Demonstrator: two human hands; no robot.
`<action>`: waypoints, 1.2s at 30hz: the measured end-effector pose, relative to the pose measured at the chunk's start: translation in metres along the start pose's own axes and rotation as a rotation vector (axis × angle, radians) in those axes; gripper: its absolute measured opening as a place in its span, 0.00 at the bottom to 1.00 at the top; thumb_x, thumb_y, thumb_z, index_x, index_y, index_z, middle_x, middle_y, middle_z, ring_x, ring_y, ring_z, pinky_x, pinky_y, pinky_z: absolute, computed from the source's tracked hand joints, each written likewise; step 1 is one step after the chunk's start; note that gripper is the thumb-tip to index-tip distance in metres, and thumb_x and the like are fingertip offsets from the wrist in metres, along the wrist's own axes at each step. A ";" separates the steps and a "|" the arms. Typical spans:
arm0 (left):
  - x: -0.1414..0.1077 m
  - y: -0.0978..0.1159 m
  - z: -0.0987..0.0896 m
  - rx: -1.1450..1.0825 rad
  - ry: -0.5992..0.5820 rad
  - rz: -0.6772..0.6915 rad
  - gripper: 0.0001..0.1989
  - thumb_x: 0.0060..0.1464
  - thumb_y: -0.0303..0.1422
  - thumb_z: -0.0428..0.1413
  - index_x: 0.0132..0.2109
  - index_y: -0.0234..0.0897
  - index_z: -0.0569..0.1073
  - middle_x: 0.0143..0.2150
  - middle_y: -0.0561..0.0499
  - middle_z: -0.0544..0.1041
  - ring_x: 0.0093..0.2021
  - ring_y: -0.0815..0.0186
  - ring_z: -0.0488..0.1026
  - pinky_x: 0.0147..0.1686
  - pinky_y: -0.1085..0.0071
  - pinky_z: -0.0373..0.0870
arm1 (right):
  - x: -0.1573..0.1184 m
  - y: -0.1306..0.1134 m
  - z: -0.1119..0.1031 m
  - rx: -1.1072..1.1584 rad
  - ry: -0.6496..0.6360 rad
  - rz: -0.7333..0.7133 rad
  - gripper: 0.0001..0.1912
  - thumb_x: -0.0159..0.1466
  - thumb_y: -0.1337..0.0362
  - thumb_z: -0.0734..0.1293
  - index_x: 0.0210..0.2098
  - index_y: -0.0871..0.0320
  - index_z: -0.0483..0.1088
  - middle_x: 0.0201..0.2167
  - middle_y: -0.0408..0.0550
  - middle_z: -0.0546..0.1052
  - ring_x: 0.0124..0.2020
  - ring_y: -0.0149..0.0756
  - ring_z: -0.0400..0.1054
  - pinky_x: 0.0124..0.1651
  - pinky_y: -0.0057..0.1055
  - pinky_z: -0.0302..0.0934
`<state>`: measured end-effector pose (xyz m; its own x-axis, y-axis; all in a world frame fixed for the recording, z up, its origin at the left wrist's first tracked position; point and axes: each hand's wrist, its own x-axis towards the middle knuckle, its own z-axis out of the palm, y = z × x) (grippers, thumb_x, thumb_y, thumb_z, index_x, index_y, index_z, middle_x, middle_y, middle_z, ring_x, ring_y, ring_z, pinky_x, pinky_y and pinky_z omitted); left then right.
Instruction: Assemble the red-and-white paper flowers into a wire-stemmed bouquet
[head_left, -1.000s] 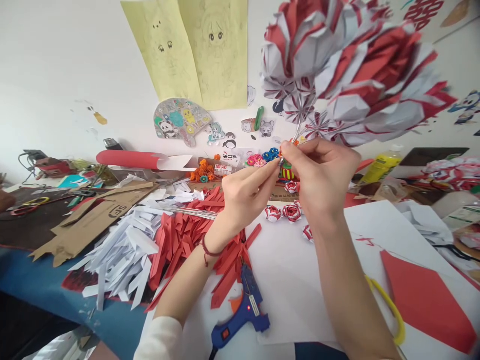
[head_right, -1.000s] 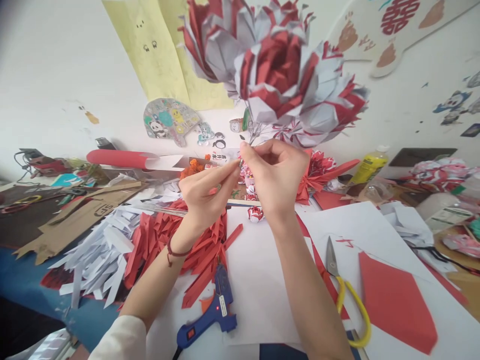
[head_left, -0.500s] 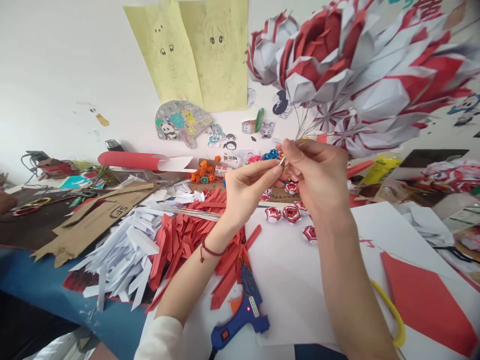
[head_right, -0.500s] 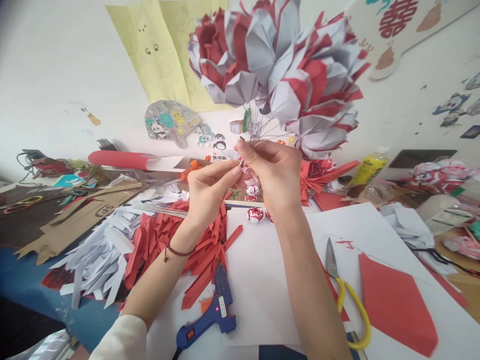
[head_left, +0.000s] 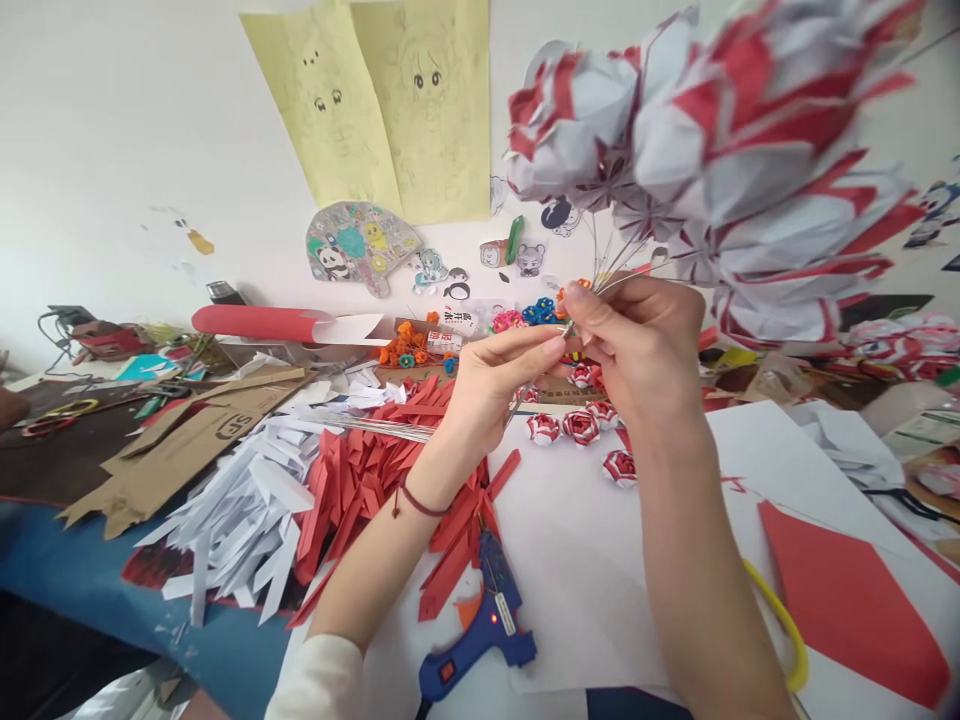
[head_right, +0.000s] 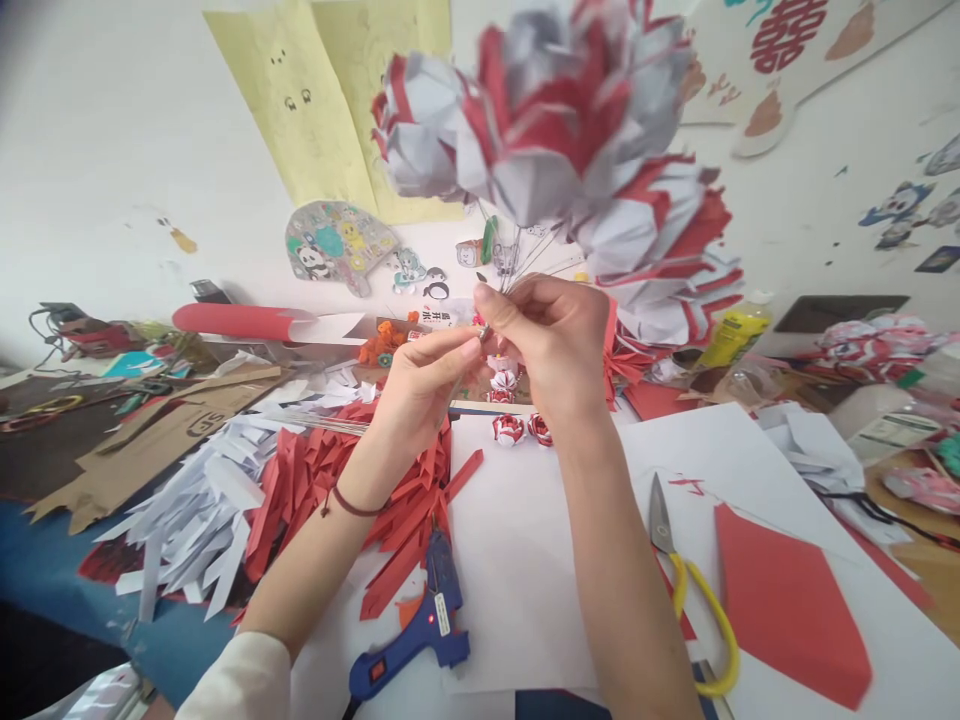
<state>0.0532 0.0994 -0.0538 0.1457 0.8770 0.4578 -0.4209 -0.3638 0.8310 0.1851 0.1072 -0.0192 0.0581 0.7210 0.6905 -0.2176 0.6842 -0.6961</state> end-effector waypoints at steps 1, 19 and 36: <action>0.000 0.001 0.000 -0.002 0.003 -0.018 0.09 0.47 0.35 0.69 0.38 0.44 0.84 0.37 0.51 0.84 0.31 0.67 0.80 0.34 0.69 0.78 | 0.000 0.000 0.000 0.000 0.003 0.008 0.20 0.54 0.54 0.79 0.18 0.56 0.69 0.16 0.41 0.63 0.17 0.25 0.53 0.18 0.30 0.46; -0.009 0.000 0.007 0.420 0.163 0.403 0.05 0.51 0.33 0.67 0.37 0.42 0.84 0.34 0.52 0.84 0.31 0.67 0.79 0.34 0.70 0.76 | -0.006 -0.007 0.009 -0.073 0.153 -0.051 0.25 0.54 0.61 0.78 0.13 0.57 0.61 0.14 0.39 0.58 0.18 0.26 0.54 0.23 0.31 0.54; -0.007 -0.008 -0.003 1.066 0.153 1.126 0.13 0.59 0.24 0.57 0.47 0.42 0.81 0.40 0.49 0.85 0.36 0.64 0.80 0.37 0.68 0.74 | -0.014 -0.008 0.020 -0.059 0.257 0.036 0.22 0.55 0.66 0.77 0.15 0.57 0.63 0.15 0.38 0.58 0.17 0.26 0.53 0.21 0.30 0.51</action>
<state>0.0531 0.0965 -0.0646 0.0867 0.0075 0.9962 0.5704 -0.8202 -0.0435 0.1668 0.0897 -0.0197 0.2983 0.7440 0.5979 -0.1677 0.6575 -0.7346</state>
